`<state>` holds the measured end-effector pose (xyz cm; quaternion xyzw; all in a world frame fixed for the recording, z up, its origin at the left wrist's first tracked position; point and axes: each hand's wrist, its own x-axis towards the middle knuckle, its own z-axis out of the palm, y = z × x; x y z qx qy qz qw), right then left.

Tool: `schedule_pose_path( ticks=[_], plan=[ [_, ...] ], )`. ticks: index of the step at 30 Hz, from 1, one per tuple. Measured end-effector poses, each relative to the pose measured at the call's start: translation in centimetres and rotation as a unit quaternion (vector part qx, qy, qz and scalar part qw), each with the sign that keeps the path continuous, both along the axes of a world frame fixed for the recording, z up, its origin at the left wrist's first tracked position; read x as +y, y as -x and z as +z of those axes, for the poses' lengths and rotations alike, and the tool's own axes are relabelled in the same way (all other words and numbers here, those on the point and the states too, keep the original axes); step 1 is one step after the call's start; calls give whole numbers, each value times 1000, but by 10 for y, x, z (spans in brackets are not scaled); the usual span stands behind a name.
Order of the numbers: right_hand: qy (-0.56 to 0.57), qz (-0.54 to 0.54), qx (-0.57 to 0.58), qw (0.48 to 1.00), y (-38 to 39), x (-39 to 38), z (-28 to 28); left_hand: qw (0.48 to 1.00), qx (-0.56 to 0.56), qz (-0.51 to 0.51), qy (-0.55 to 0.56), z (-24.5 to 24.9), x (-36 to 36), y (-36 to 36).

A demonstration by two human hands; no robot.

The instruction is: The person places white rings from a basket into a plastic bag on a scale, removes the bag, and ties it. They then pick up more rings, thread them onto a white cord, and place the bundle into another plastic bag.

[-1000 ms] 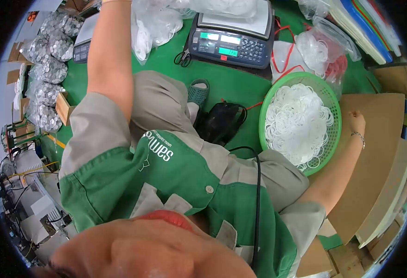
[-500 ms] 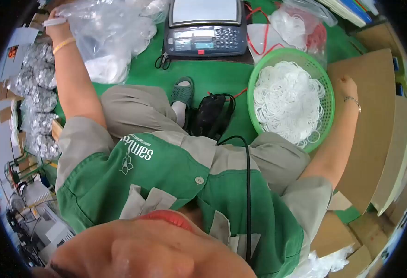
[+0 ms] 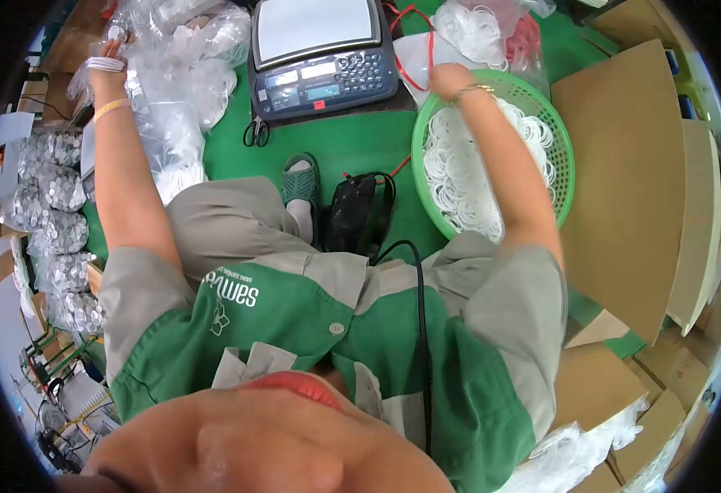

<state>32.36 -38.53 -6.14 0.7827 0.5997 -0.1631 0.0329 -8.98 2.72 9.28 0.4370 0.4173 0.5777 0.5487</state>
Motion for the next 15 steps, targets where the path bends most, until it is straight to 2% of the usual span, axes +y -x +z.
schedule_pose_path(
  ticks=[1,3,4,6,7,8,10,12,13,15],
  plan=[
    [25,-14,17,999,14,17,-11,996,-20,-83,-5,-13,23,0],
    [27,-71,19,997,38,41,-32,996,-1,-93,17,0,-11,-34],
    [3,-73,-18,997,32,50,-83,993,-8,-110,32,2,-17,-46],
    [12,-136,-39,990,33,60,-98,989,-3,-149,26,0,-20,-63],
    [43,-199,-20,979,45,59,-74,990,9,-135,40,6,-35,-77],
    [172,-108,33,979,18,74,-91,986,48,-160,15,8,-37,-83],
    [137,-192,-27,972,-13,69,-77,971,167,-172,-18,12,-50,-104],
    [145,-261,-104,949,-50,53,-43,921,256,-227,-188,-3,-46,-110],
    [181,-303,-140,925,-68,44,-30,930,231,-260,-120,3,-61,-118],
    [214,-358,-142,898,-108,27,-23,905,276,-297,-130,-3,-73,-127]
  ],
)
